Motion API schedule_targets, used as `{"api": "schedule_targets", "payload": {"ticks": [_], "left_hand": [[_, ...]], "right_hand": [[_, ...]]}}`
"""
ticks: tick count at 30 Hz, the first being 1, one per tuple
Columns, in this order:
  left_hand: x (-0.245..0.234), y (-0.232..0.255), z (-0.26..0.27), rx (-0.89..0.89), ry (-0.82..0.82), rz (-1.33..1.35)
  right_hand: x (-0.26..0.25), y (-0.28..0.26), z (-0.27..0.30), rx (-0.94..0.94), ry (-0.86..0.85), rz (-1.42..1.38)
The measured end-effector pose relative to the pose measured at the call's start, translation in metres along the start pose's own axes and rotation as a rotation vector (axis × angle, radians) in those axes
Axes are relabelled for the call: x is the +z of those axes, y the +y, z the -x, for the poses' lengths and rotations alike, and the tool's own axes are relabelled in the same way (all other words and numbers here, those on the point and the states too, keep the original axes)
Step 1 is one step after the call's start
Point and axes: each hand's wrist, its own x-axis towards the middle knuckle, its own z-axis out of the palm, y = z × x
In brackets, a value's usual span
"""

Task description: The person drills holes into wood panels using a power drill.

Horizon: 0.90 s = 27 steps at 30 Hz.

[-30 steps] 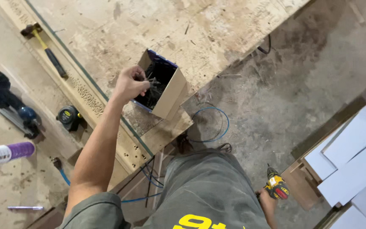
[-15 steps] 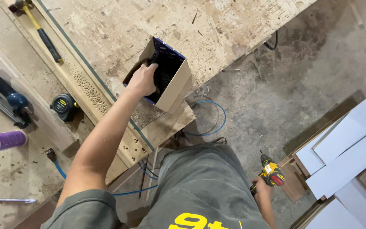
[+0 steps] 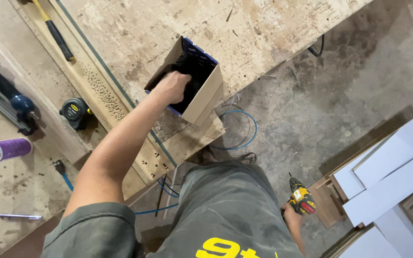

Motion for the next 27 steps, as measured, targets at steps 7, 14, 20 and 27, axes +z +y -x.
{"api": "schedule_targets", "payload": {"ticks": [7, 14, 20, 27], "left_hand": [[-0.005, -0.004, 0.006, 0.089, 0.069, 0.011], [-0.073, 0.03, 0.061, -0.035, 0.168, 0.349], [-0.119, 0.047, 0.1, -0.308, 0.2, 0.84], [-0.084, 0.031, 0.097, -0.231, 0.365, 1.461]], "right_hand": [[-0.018, -0.041, 0.027, 0.059, 0.02, -0.02], [-0.006, -0.03, 0.002, -0.026, -0.01, -0.247], [0.003, -0.025, -0.018, -0.031, -0.025, -0.283], [0.004, -0.035, -0.013, -0.063, 0.088, -0.278]]}}
